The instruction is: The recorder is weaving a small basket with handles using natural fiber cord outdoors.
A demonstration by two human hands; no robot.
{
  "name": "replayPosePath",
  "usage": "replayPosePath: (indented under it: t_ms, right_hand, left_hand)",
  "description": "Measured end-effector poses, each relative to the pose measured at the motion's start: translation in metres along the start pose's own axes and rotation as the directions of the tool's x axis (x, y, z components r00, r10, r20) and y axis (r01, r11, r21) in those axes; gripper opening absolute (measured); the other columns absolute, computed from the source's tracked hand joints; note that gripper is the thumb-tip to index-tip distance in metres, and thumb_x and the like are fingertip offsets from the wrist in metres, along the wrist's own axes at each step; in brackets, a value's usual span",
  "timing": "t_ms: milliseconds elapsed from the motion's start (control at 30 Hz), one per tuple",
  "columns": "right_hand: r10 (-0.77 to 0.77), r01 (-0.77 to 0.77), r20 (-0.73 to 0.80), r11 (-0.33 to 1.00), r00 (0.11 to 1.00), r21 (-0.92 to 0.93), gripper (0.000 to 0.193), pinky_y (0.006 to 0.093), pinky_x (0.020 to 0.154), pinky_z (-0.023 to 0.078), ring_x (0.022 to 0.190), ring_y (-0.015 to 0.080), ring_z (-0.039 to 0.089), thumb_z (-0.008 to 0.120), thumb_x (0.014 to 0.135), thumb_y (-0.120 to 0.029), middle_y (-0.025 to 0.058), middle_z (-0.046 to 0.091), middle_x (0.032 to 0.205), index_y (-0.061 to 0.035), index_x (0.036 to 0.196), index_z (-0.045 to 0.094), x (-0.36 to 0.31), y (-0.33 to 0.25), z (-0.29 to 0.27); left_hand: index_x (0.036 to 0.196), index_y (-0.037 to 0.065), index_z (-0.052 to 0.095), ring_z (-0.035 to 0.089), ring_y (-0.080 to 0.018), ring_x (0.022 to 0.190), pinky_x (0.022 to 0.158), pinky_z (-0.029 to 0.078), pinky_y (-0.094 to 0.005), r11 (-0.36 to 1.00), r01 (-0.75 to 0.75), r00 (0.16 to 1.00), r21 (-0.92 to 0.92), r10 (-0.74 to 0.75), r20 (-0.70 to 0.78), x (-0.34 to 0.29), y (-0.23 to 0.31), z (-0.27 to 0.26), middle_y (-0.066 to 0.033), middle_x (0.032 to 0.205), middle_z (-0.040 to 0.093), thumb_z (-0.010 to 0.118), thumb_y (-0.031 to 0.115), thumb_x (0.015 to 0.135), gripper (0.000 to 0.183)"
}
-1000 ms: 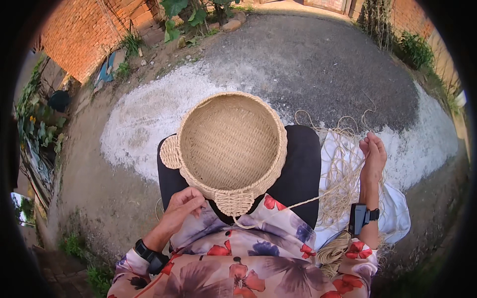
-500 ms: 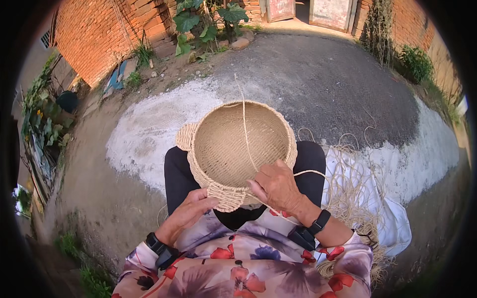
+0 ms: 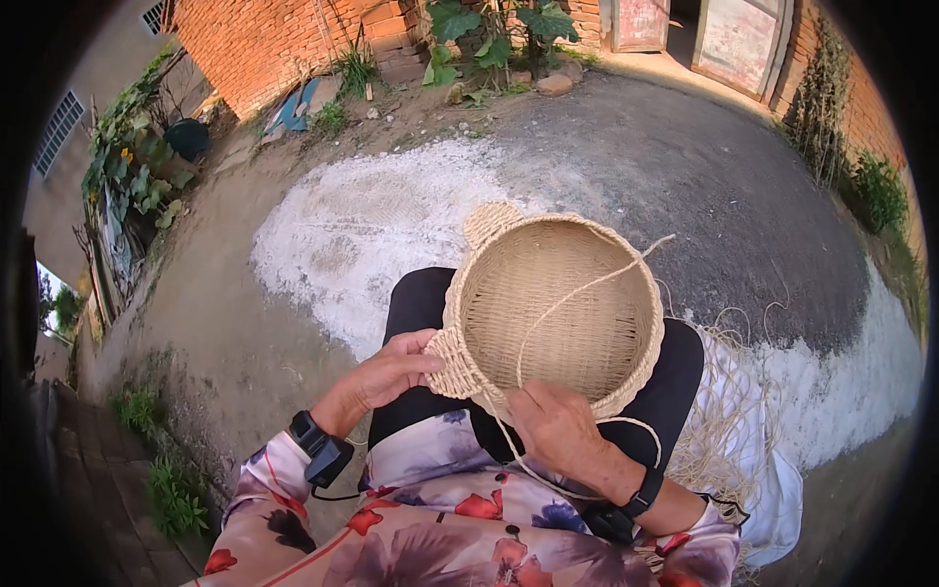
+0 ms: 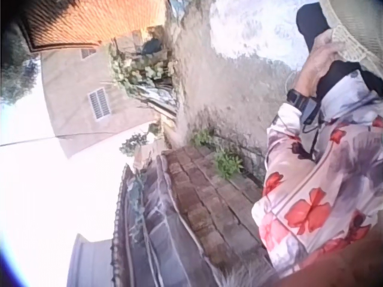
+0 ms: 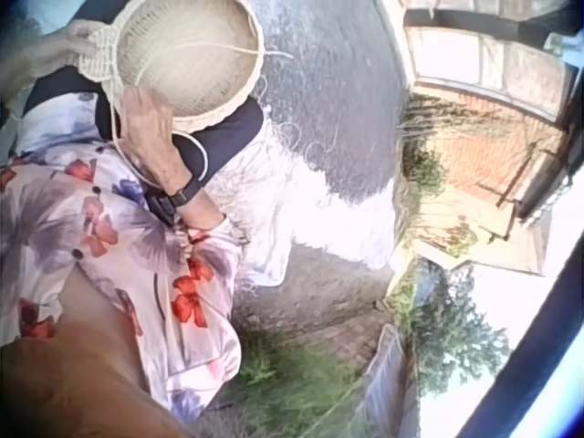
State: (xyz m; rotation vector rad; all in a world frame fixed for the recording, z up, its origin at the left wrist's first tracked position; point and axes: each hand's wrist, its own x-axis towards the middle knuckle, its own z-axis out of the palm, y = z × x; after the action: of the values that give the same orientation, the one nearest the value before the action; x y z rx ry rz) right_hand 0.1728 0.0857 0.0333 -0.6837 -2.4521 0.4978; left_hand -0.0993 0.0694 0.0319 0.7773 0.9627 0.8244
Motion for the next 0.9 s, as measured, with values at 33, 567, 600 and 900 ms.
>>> replayPosePath:
  t_ms: [33, 567, 600, 900]
  right_hand:
    - [-0.013, 0.013, -0.009, 1.0, 1.0, 0.0, 0.015, 0.0405, 0.059, 0.047, 0.065, 0.0296, 0.056, 0.061, 0.074, -0.005, 0.0114, 0.049, 0.074, -0.0012, 0.087, 0.054, 0.0, -0.001, 0.001]
    - [-0.066, 0.068, 0.118, 0.997, 0.991, -0.019, 0.019, 0.0401, 0.062, 0.045, 0.069, 0.0295, 0.054, 0.066, 0.072, -0.003, 0.0106, 0.049, 0.076, -0.0021, 0.088, 0.057, -0.023, 0.013, -0.004]
    - [-0.06, 0.061, 0.11, 0.998, 0.992, -0.005, 0.018, 0.0407, 0.062, 0.045, 0.069, 0.03, 0.054, 0.065, 0.072, -0.004, 0.0109, 0.048, 0.077, -0.0022, 0.088, 0.056, -0.023, 0.014, -0.003]
    - [0.051, -0.034, -0.061, 0.967, 0.997, 0.251, 0.021, 0.0372, 0.063, 0.043, 0.07, 0.027, 0.056, 0.06, 0.079, -0.004, 0.0112, 0.056, 0.077, -0.0007, 0.1, 0.063, -0.009, -0.003, -0.038]
  left_hand:
    - [0.121, 0.0, 0.052, 0.062, -0.0115, 0.097, 0.081, 0.051, -0.026, 1.0, -0.011, 1.0, -0.015, 0.012, 0.015, -0.002, -0.002, 0.003, -0.0059, 0.111, 0.063, 0.063, 0.014, 0.089, 0.037]
    - [0.125, 0.003, 0.05, 0.06, -0.0112, 0.102, 0.089, 0.05, -0.0288, 0.984, -0.133, 0.971, -0.118, 0.106, -0.216, -0.019, -0.051, 0.045, -0.0051, 0.118, 0.061, 0.067, 0.008, 0.087, 0.042]
    - [0.125, 0.003, 0.05, 0.06, -0.0112, 0.102, 0.089, 0.05, -0.0288, 0.987, -0.115, 0.971, -0.115, 0.088, -0.224, -0.02, -0.051, 0.045, -0.0051, 0.118, 0.061, 0.067, 0.008, 0.087, 0.042]
    - [0.126, 0.005, 0.05, 0.052, -0.0046, 0.069, 0.061, 0.046, -0.0213, 0.793, -0.146, 0.683, 0.591, 0.513, -0.519, -0.04, -0.02, 0.046, -0.0005, 0.081, 0.059, 0.063, 0.015, 0.091, 0.039]
